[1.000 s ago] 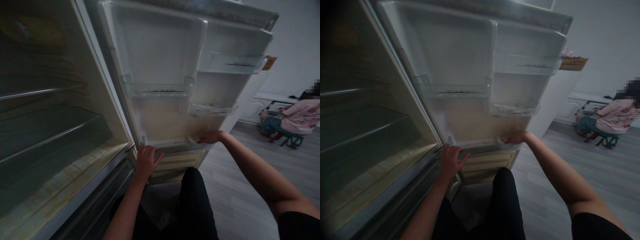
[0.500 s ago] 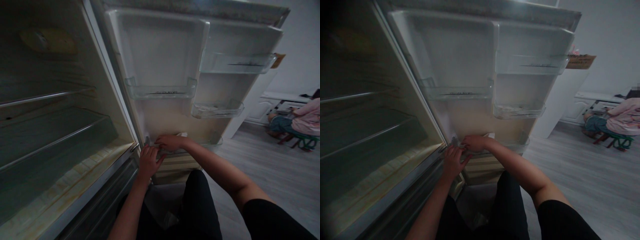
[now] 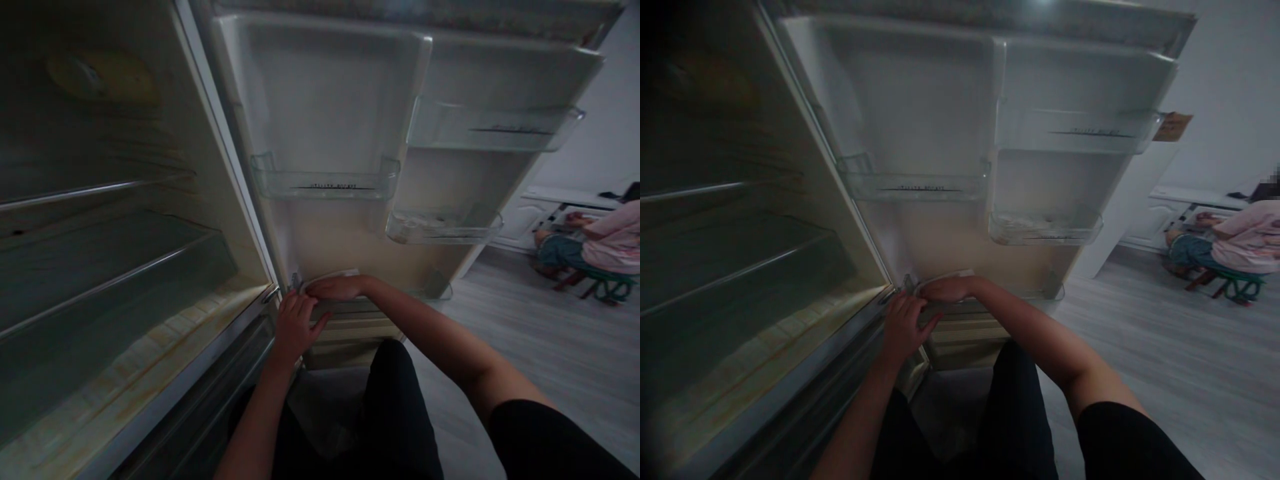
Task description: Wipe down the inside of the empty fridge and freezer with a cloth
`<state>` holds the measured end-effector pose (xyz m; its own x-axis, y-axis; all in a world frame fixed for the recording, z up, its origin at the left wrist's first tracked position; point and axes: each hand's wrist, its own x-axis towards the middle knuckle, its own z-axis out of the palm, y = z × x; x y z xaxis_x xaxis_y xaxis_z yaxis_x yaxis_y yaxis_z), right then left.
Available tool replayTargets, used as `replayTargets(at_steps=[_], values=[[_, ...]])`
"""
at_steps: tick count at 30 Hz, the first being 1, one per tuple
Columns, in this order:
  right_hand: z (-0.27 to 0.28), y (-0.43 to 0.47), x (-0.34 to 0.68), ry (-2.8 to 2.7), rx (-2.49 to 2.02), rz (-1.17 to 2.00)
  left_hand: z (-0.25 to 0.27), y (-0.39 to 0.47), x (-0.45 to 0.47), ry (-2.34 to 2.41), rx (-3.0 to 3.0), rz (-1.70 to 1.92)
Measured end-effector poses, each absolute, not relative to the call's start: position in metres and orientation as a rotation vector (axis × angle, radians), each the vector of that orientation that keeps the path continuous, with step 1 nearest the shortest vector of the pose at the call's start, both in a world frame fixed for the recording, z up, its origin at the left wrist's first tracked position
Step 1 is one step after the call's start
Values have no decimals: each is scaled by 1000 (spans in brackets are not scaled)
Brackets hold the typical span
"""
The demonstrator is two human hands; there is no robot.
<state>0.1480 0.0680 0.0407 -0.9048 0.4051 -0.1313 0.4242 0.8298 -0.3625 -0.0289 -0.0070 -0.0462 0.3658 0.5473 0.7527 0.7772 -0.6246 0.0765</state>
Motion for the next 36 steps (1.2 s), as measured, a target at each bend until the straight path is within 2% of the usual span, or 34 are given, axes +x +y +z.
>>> replayTargets(at_steps=[3, 7, 19, 27, 33, 36], values=[[33, 72, 140, 2991, 648, -534, -45, -8, -28, -1155, -2338, -1144], [38, 64, 156, 2866, 904, -594, -46, -8, -29, -1149, -2332, -1143], [56, 11, 317, 2275, 1718, -346, -44, -11, -27, -1151, -2314, -1169], [53, 20, 309, 2375, 1692, -499, -46, -10, -23, -1139, -2312, -1220], [46, 39, 231, 2695, 1279, -865, -45, -9, -19, -1166, -2305, -1199], [39, 44, 191, 2774, 1237, -885, -46, -8, -19, -1163, -2299, -1160]])
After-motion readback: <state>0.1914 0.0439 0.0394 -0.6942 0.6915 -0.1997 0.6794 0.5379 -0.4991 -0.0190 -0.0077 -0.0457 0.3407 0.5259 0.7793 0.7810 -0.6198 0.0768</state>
